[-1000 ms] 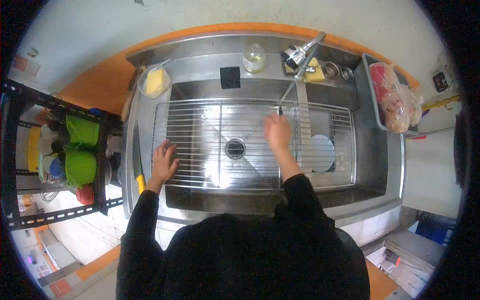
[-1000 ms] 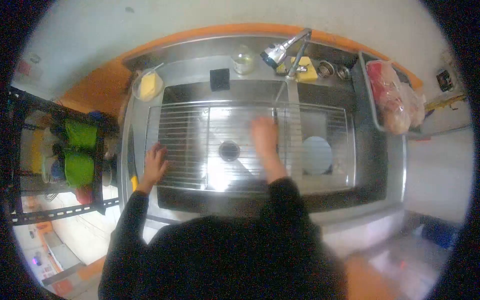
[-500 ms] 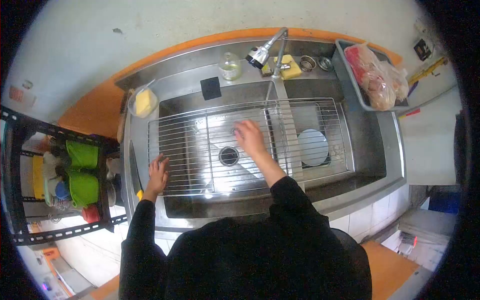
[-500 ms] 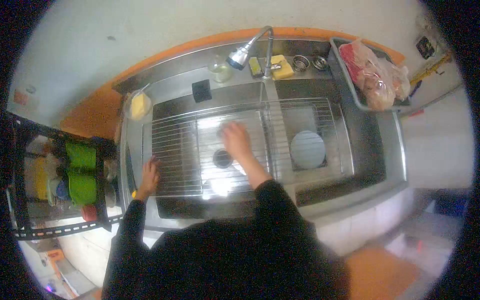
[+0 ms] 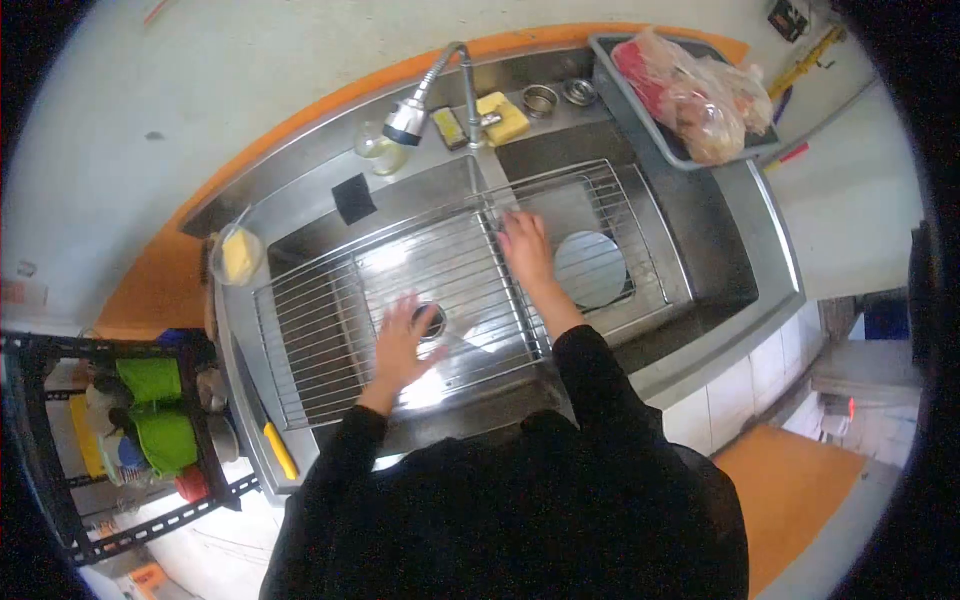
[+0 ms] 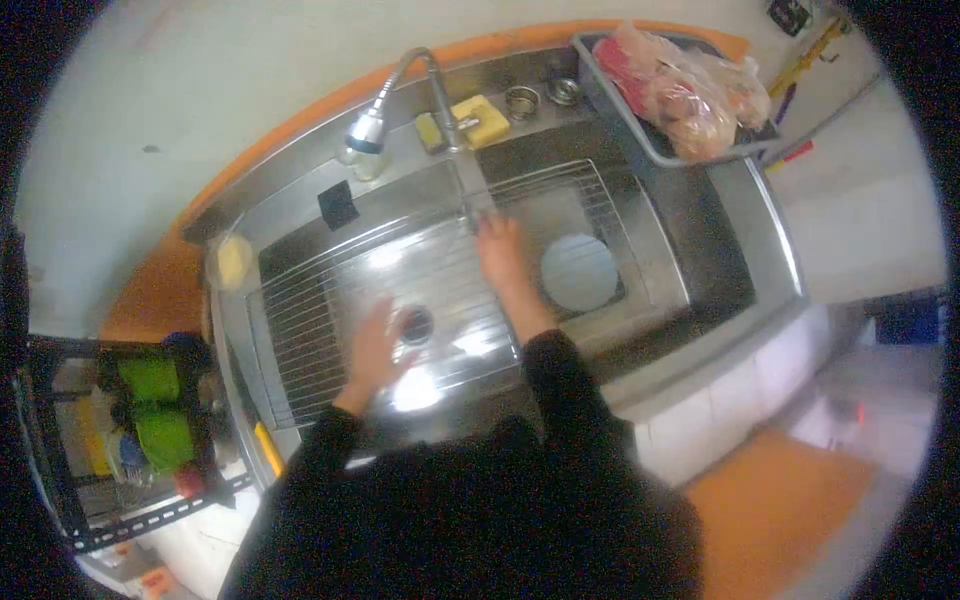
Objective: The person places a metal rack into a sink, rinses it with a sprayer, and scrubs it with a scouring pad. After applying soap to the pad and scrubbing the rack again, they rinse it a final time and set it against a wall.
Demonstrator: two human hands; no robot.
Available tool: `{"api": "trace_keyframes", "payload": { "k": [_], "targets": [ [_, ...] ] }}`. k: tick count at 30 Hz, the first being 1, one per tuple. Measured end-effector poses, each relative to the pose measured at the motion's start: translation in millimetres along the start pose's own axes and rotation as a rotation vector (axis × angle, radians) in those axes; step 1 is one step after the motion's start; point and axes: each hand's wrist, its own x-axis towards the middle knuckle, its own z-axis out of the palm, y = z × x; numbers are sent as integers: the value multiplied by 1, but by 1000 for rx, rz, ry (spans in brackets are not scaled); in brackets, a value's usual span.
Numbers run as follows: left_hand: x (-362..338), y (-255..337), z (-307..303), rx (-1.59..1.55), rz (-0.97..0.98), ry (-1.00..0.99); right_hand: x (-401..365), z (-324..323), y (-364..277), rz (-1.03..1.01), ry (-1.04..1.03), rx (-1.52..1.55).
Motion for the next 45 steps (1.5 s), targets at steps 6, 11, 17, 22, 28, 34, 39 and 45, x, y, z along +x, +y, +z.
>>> {"api": "trace_keyframes", "payload": {
  "k": [6,11,17,22,28,34,39,45],
  "targets": [
    [5,18,20,125,-87,22,6,-38,148,81,260,-219],
    [8,17,26,101,-107,14,-29,-75,85,-5,-81,-56],
    [1,2,24,42,-84,-9,-98,-63,114,29,-15,-173],
    [-3,-1,26,86,-137,17,-71,-120,131,223,-92,-289],
    [-6,2,19,34,-138,46,-94,-58,8,-9,-130,-66],
    [-16,-17,32,-98,-81,262,-65,-123,117,154,-119,-308],
    [-18,-29,49,-148,-56,313,-68,-94,115,169,-273,-460],
    [-23,-32,41,-103,-124,324,-90,-54,13,-67,-73,-152]
  ]
}}
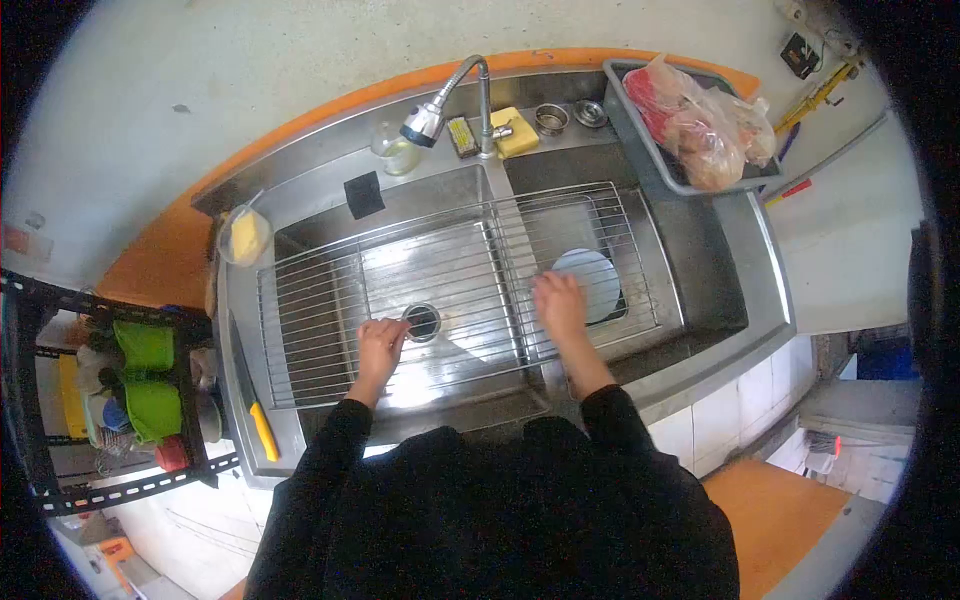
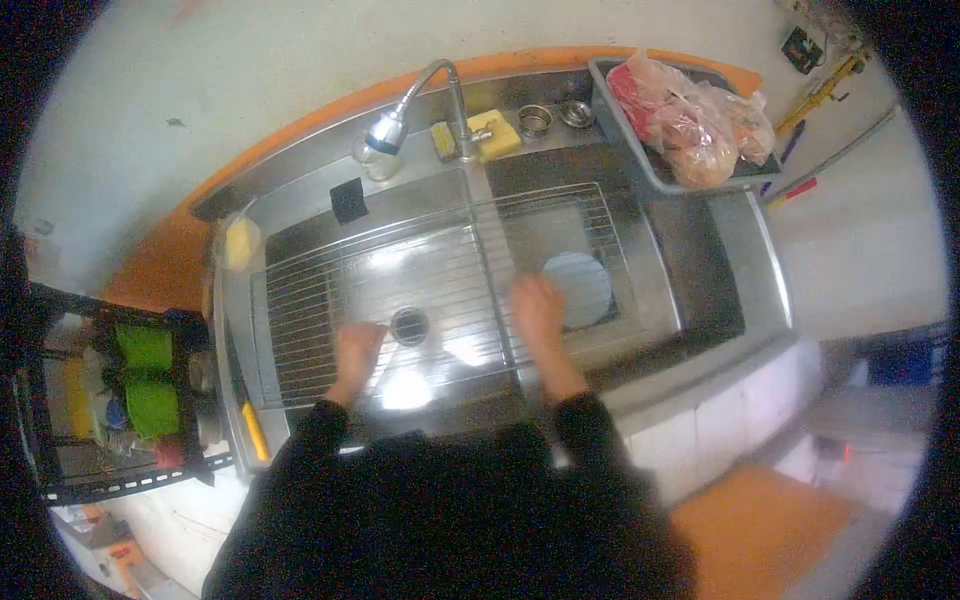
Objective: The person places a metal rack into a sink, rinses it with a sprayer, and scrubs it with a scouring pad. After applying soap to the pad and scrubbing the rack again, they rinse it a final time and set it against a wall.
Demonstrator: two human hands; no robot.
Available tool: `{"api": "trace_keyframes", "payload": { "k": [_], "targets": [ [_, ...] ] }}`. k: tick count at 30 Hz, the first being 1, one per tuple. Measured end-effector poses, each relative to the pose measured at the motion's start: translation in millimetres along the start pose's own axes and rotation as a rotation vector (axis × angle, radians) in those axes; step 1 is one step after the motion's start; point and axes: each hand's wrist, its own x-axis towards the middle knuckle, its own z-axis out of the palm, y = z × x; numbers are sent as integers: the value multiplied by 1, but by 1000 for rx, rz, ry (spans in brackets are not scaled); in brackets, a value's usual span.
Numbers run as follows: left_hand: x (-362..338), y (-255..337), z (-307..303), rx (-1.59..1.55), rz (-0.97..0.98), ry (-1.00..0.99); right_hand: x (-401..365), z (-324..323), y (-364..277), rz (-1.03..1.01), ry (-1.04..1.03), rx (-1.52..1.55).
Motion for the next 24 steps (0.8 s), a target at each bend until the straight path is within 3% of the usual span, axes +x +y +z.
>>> {"api": "trace_keyframes", "payload": {
  "k": [1,3,5,8,10,12,15,17,19,20,24],
  "targets": [
    [-3,-6,-3,-6,4,23,-4,6,17,5,25,-26],
    [-11,-18,-6,-31,7,67,13,-36,57,251,-296,-287],
    [-10,-13,-14,-35,-4,84,13,-46,121,411,-207,-328],
    [-3,-11,-10,-20,-9,73,17,-64,155,172,-84,-232],
    [9,19,-24,-61,-88,56,11,-24,139,249,-126,-117],
    [9,18,-19,-96,-146,37,-8,15,76,-49,5,-54],
    [-2,7,-11,-130,-137,107,7,-37,6,16,-118,102],
    [2,-3,-6,-145,-125,140,11,-31,59,-1,-59,-1],
    [-1,-5,-2,-170,-166,93,5,-32,119,302,-28,-147],
    [1,2,-11,-190,-163,87,4,-42,141,307,80,-84],
    [2,7,-11,-169,-161,114,22,-59,124,414,448,188]
  ]
}}
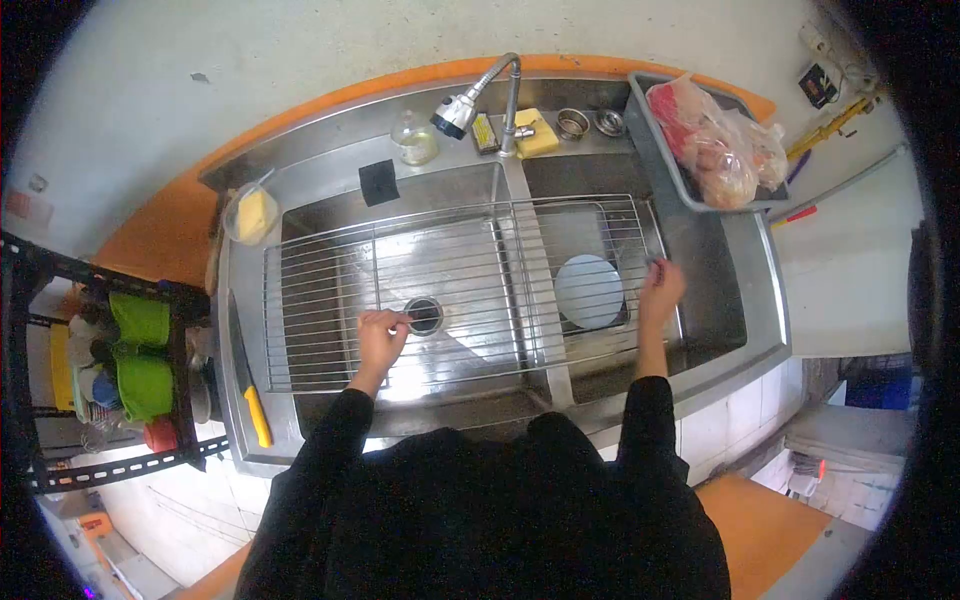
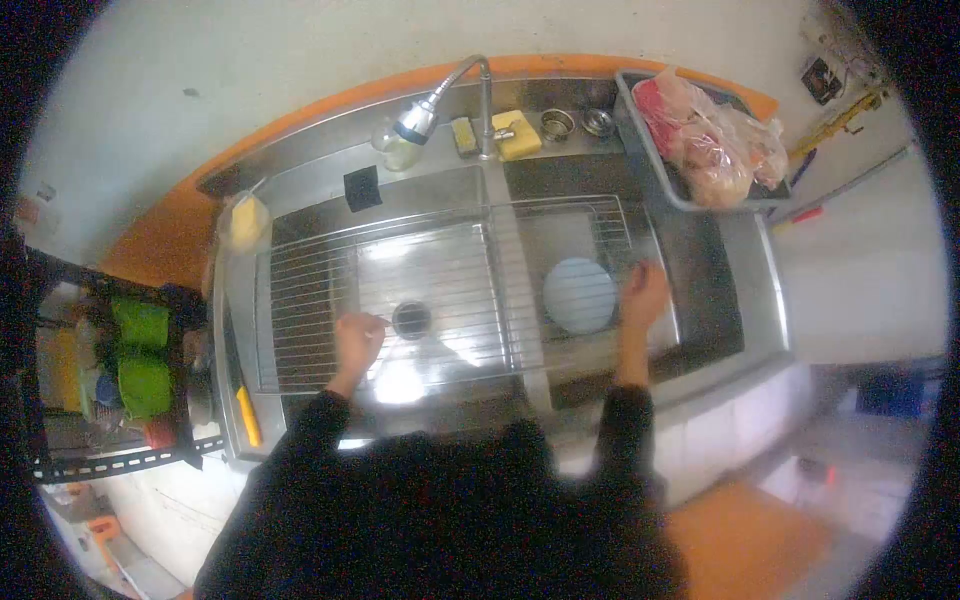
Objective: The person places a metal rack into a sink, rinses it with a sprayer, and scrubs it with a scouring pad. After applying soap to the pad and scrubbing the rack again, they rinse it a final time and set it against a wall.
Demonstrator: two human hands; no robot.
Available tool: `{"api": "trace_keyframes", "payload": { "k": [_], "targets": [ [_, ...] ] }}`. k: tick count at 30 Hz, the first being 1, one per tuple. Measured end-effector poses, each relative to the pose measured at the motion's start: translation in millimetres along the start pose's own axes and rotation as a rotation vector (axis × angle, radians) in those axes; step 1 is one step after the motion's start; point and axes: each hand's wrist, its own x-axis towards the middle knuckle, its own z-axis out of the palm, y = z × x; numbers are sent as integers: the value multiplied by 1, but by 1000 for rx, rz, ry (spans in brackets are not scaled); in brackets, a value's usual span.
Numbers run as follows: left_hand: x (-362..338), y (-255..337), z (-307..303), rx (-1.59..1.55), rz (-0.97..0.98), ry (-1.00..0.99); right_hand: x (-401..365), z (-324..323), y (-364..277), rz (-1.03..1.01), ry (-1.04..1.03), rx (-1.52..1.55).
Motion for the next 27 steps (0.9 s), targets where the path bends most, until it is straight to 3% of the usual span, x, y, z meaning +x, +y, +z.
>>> {"api": "trace_keyframes", "payload": {
  "k": [2,5,7,9,12,15,16,19,20,23,25,27],
  "targets": [
    [-1,-4,4,12,7,27,-14,19,-43,-305,-248,-20],
    [-4,-20,14,35,-24,-6,-35,47,-54,-739,-473,-217],
    [3,-5,6,75,-1,31,-16,51,17,-441,-319,-242],
    [-3,2,-2,91,5,44,16,19,35,-294,-271,-350],
    [1,2,3,59,9,55,24,24,59,-153,-243,-506],
    [1,-1,4,35,6,46,-11,35,9,-422,-267,-409],
    [0,-1,2,55,1,59,-27,38,-16,-418,-290,-295],
    [1,0,4,90,7,53,-10,35,13,-235,-197,-194],
    [1,-1,5,98,0,43,0,32,22,-190,-122,-204],
    [2,6,3,119,-29,10,-22,60,13,-184,-171,-395],
    [5,11,-1,117,-26,16,-57,74,-61,-201,-530,-311],
    [6,14,-4,94,7,44,-97,63,-144,-432,-564,-193]
  ]
}}
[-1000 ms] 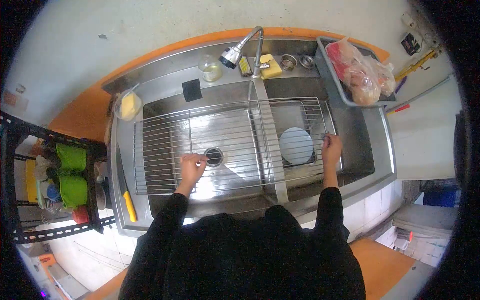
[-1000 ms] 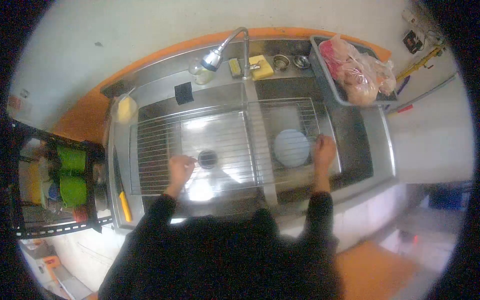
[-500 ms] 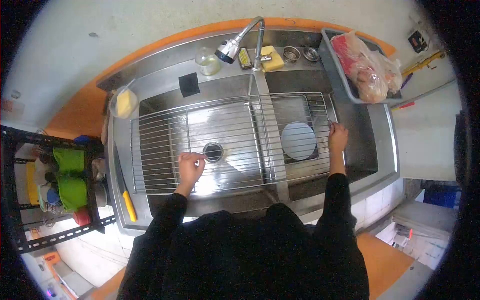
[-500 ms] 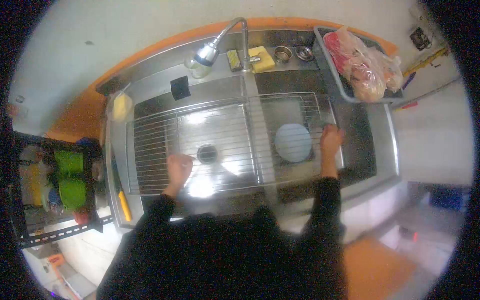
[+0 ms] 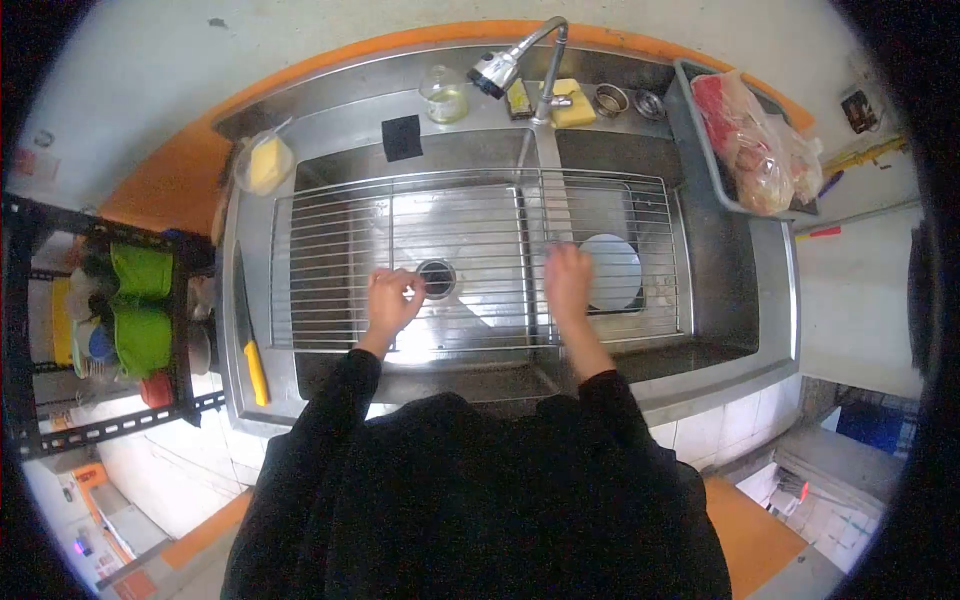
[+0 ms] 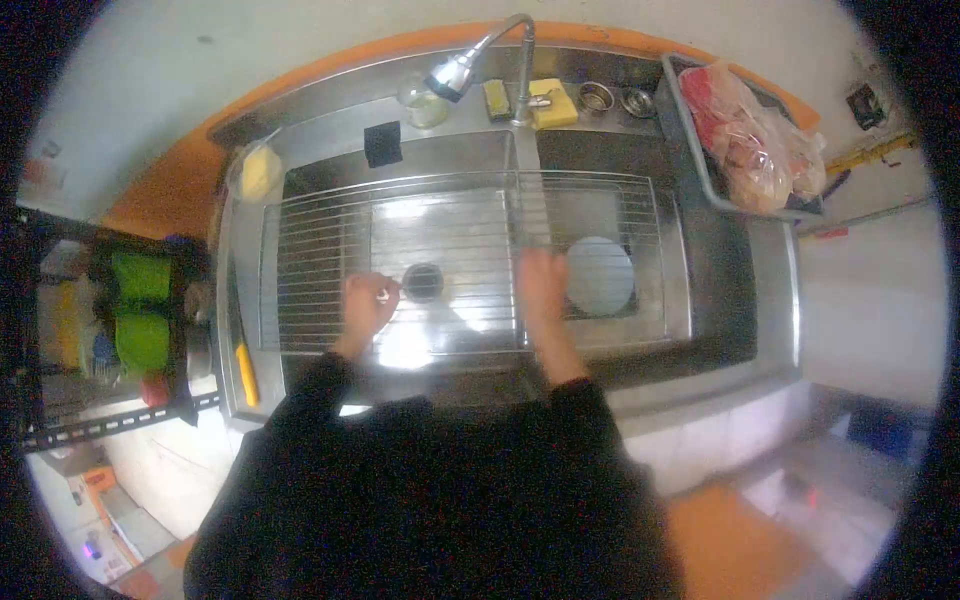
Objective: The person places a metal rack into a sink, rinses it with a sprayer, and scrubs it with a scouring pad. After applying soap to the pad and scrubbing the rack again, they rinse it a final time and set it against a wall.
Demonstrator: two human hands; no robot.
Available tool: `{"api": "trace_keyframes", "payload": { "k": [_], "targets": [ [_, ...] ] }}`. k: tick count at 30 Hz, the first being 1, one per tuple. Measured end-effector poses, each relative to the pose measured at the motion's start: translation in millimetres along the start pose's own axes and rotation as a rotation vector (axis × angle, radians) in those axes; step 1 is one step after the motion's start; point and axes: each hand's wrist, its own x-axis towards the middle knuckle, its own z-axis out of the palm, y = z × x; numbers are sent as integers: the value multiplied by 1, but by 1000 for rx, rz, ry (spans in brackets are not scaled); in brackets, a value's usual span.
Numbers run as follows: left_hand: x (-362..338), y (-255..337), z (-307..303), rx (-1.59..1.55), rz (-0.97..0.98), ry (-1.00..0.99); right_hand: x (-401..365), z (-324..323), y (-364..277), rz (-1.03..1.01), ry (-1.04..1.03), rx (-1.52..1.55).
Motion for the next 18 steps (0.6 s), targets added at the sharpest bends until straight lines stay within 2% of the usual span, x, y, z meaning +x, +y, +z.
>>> {"api": "trace_keyframes", "payload": {
  "k": [1,4,5,7,8,9,11,13,15,16,18],
  "targets": [
    [-1,-1,-3,-18,-37,-67,-7,-3,-9,5,35,100],
    [-7,-30,2,-152,115,-43,-18,-23,-35,-41,97,339],
    [-10,-45,5,-206,67,-190,-29,-40,-38,-90,75,370],
    [-15,-42,3,-188,144,-138,-59,-33,-21,-345,-200,264],
    [-17,-50,-6,-170,178,-103,-64,-32,-2,-306,-252,295],
    [-22,-64,-24,-100,170,-103,-64,-31,17,-269,-304,319],
    [-33,-83,-56,12,159,-117,-58,-54,40,-335,-165,321],
    [-50,-125,-90,133,63,-60,-58,-57,66,-314,-159,407],
    [-64,-172,-126,140,-84,-50,-68,-52,99,-295,-159,331],
    [-67,-188,-137,221,-64,-42,-63,-49,107,-283,-156,289],
    [-76,-208,-144,374,-41,-29,-39,-62,96,-356,-318,261]
  ]
}}
